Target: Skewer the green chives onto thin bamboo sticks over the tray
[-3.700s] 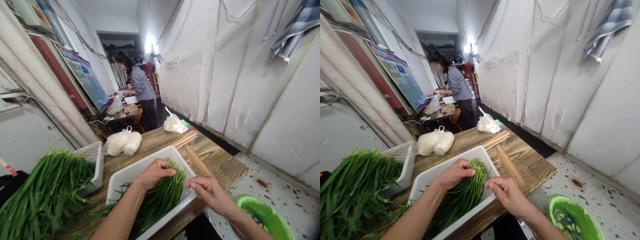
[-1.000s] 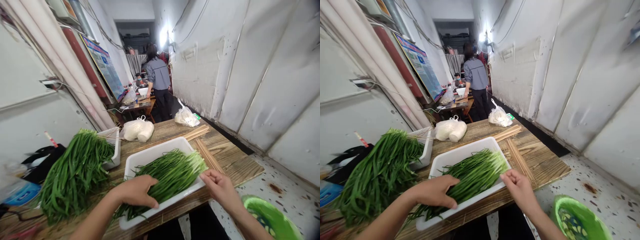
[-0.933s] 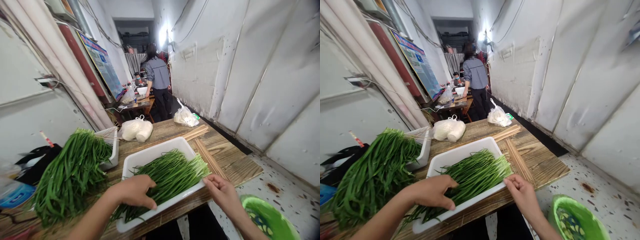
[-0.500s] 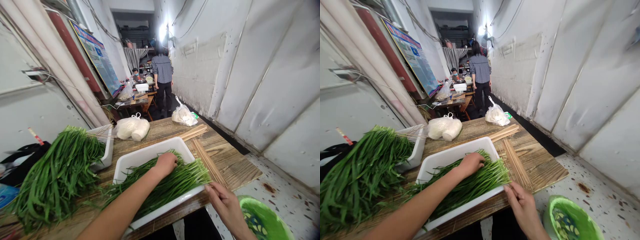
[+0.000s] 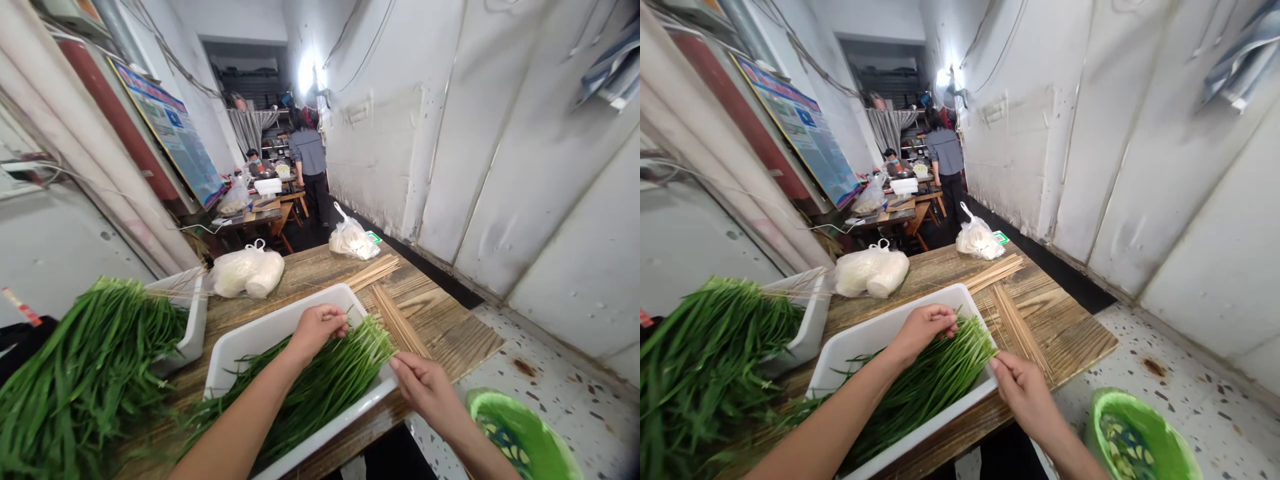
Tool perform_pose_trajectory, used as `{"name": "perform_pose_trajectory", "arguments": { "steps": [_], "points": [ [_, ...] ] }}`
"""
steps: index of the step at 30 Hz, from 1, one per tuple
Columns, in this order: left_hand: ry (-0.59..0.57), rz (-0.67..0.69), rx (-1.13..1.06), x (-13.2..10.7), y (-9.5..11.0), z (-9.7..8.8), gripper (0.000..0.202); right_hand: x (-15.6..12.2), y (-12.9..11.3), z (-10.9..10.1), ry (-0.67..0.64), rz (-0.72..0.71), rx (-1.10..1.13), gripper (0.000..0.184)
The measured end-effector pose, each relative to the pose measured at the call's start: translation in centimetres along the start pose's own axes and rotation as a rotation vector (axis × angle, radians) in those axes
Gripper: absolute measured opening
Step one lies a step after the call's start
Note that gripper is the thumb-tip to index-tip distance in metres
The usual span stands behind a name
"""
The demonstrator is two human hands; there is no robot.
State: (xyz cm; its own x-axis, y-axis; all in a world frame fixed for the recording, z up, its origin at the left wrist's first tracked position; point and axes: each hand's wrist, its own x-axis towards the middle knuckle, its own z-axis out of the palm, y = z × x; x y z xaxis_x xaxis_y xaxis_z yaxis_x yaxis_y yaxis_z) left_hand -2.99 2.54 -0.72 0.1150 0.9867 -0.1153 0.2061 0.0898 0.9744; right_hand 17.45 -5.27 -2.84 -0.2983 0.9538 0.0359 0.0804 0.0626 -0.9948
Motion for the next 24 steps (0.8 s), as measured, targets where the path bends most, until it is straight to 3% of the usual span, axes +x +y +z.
{"name": "perform_pose_trajectory", "arguments": {
  "steps": [12, 24],
  "points": [
    [0.146, -0.056, -0.270, -1.2, 1.7, 1.6, 0.028, 0.3, 0.2, 0.2, 0.006, -0.036, -0.063, 0.036],
    [0.124, -0.034, -0.257, -1.3, 1.7, 1.5, 0.026, 0.4, -0.3, 0.2, 0.009, -0.047, -0.086, 0.035]
  ]
}}
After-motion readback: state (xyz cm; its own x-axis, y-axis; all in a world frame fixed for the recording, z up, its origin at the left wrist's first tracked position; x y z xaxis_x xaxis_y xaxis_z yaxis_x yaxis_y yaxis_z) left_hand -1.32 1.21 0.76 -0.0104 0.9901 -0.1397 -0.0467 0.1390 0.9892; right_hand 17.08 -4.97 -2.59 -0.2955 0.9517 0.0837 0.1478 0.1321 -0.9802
